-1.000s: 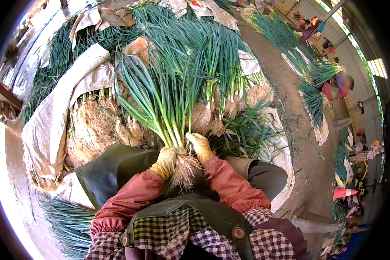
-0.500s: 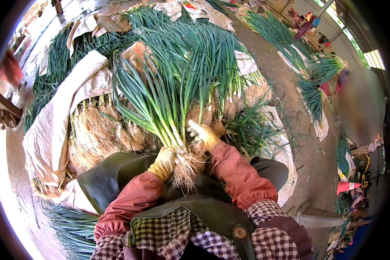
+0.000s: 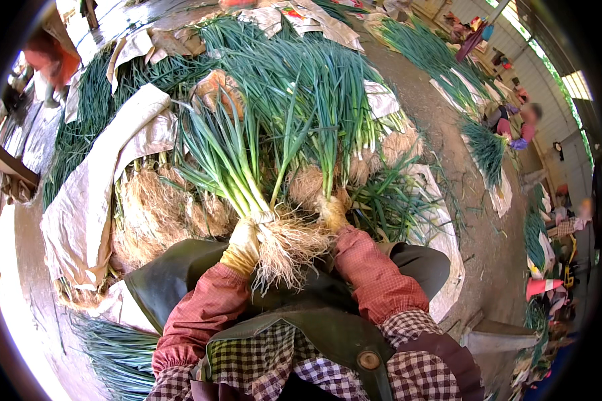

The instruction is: The person picks up a bunch of scallions by hand, removes wilted or dirty outer layers, and then places the cleaned bunch onto a growing stack.

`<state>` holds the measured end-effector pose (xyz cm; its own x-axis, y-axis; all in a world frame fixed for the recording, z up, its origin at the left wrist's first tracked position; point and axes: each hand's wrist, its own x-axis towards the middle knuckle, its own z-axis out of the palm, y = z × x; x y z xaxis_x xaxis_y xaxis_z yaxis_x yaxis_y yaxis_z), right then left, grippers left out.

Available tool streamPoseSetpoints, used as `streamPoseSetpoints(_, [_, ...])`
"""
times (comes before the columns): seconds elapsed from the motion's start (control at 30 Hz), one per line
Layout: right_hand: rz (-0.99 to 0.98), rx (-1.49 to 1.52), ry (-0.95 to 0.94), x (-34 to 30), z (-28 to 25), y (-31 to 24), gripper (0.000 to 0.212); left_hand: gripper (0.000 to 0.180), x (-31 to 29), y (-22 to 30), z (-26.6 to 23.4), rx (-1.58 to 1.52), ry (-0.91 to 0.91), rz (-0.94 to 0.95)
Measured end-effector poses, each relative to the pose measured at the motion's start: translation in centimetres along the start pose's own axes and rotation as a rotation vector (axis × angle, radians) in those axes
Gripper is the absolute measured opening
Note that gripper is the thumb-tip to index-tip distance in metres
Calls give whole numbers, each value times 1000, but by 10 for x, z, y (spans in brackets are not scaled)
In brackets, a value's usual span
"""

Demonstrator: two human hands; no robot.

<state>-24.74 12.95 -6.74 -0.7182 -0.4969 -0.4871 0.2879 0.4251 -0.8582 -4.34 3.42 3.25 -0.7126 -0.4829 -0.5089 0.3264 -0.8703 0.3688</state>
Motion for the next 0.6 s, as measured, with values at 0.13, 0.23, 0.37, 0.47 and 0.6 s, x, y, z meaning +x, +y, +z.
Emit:
streamPoseSetpoints(0.13, [-259,-351,-246,-47,53,-25,34,13,37,-35,-59,178,-5,-107])
streamPoseSetpoints(0.23, [54,430,-606,-60,67,-18,39,14,17,-32,-21,105,94,-174])
streamPoseSetpoints(0.37, [-73,298,-677,-75,60,-18,46,16,2,-4,-12,13,39,-106])
streamPoseSetpoints(0.47, [-120,343,-544,-83,49,-2,36,30,-2,10,-12,-304,-116,-207])
streamPoseSetpoints(0.6, [143,71,-336,-63,14,-1,24,41,-2,16,-1,-202,-152,-190])
